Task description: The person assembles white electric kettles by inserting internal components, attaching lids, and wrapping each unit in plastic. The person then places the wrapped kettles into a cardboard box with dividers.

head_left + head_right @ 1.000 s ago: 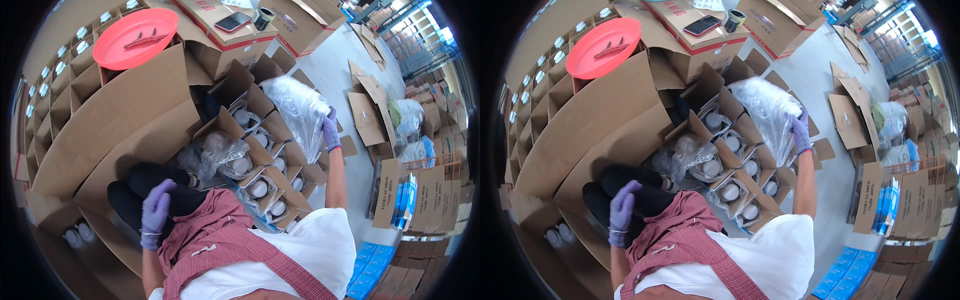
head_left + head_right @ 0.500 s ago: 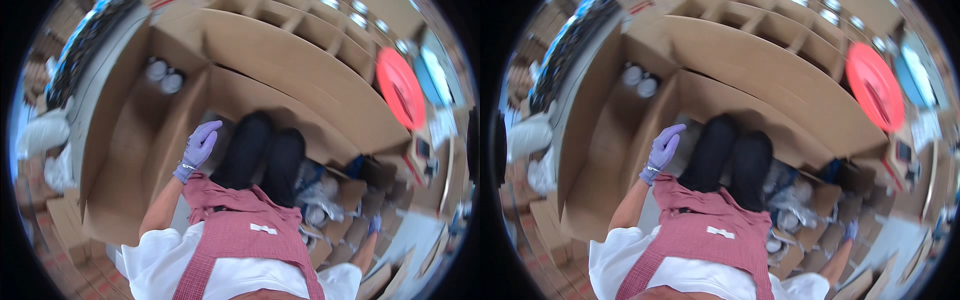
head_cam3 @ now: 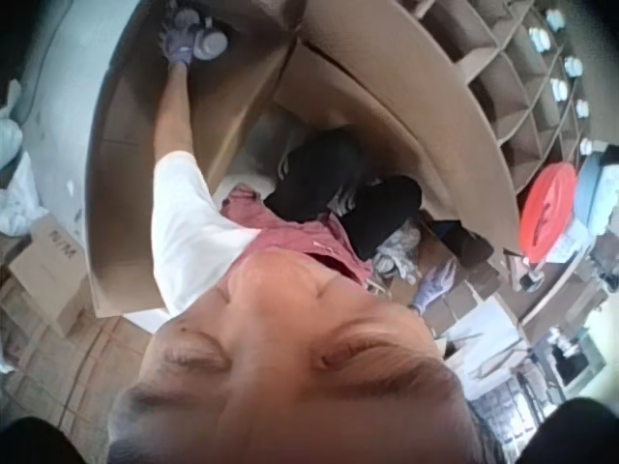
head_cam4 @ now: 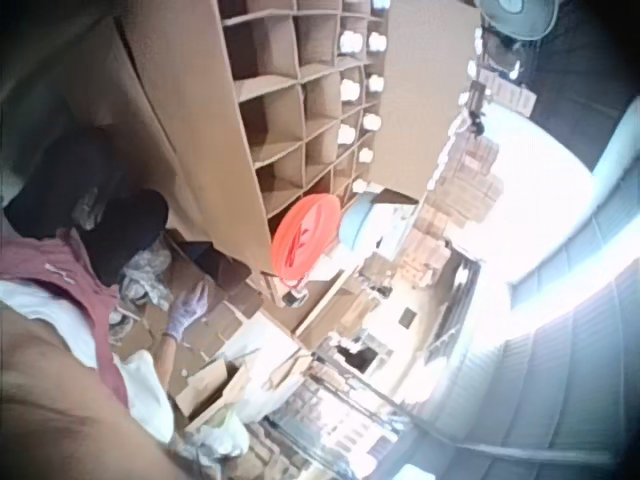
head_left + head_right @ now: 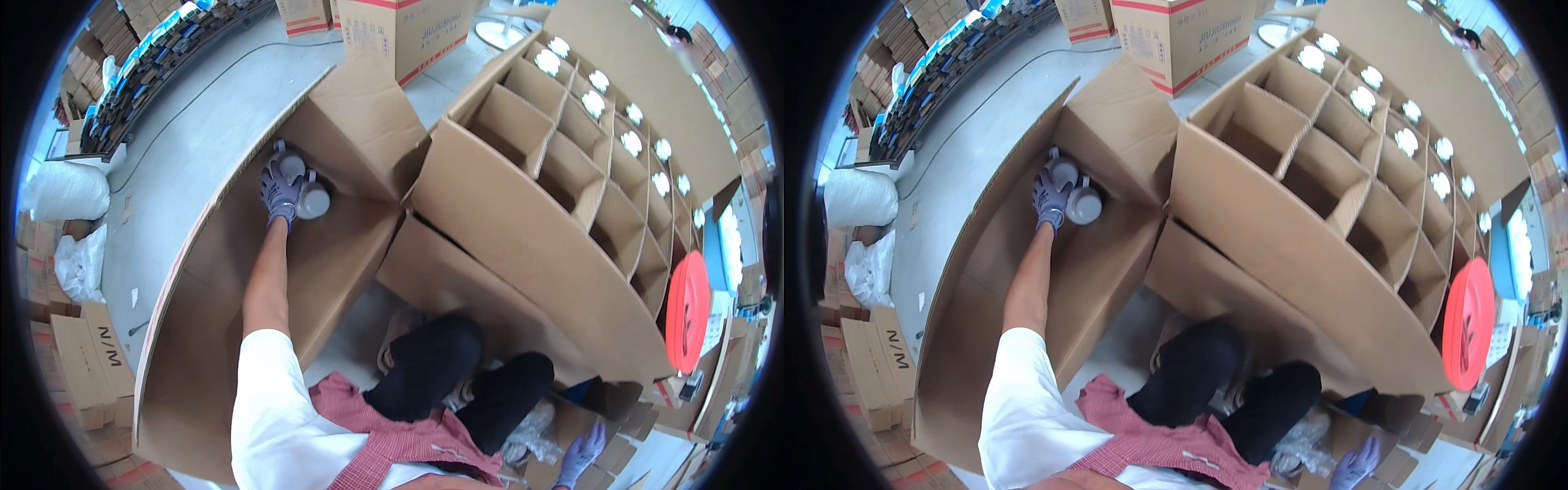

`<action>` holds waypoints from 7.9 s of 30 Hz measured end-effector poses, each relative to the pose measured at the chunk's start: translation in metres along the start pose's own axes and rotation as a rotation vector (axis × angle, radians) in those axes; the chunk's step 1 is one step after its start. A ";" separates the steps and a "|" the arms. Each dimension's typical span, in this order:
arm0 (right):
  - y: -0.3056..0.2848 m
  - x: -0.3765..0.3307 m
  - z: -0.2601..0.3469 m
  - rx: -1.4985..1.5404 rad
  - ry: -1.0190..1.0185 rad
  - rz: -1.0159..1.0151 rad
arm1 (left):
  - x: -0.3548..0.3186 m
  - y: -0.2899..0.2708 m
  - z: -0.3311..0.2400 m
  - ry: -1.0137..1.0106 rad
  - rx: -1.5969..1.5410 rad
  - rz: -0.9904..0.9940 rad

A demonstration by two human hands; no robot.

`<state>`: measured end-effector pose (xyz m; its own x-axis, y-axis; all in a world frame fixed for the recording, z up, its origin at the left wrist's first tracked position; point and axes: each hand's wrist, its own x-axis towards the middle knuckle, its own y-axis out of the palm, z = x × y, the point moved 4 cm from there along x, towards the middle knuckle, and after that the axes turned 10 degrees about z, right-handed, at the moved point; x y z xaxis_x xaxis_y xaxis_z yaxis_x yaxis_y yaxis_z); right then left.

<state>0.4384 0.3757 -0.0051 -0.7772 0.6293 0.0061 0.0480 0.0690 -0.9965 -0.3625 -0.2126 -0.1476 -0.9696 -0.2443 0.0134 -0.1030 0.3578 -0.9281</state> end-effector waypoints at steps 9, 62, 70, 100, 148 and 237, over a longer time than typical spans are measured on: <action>-0.014 0.067 0.126 -0.001 -0.297 0.101 | 0.051 0.036 -0.003 -0.007 0.271 0.012; -0.268 0.244 0.074 0.189 -0.137 -0.542 | -0.179 0.078 0.328 -0.257 0.749 0.349; -0.250 0.230 0.170 0.063 -0.387 -0.679 | -0.181 0.081 0.340 -0.401 -0.430 0.009; -0.117 0.111 0.373 0.751 -0.610 -0.070 | -0.317 -0.106 0.062 -0.113 -1.949 0.816; -0.045 0.077 0.152 0.949 -0.090 0.218 | -0.456 -0.117 -0.173 0.648 -1.250 1.202; -0.058 0.022 0.232 1.084 -0.585 -0.017 | -0.443 -0.170 -0.247 1.168 -0.703 0.964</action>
<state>0.2730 0.2064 0.0334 -0.9502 0.1735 0.2591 -0.2932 -0.7800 -0.5529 0.0297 0.0569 0.0960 -0.3326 0.9345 0.1266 0.8312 0.3539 -0.4288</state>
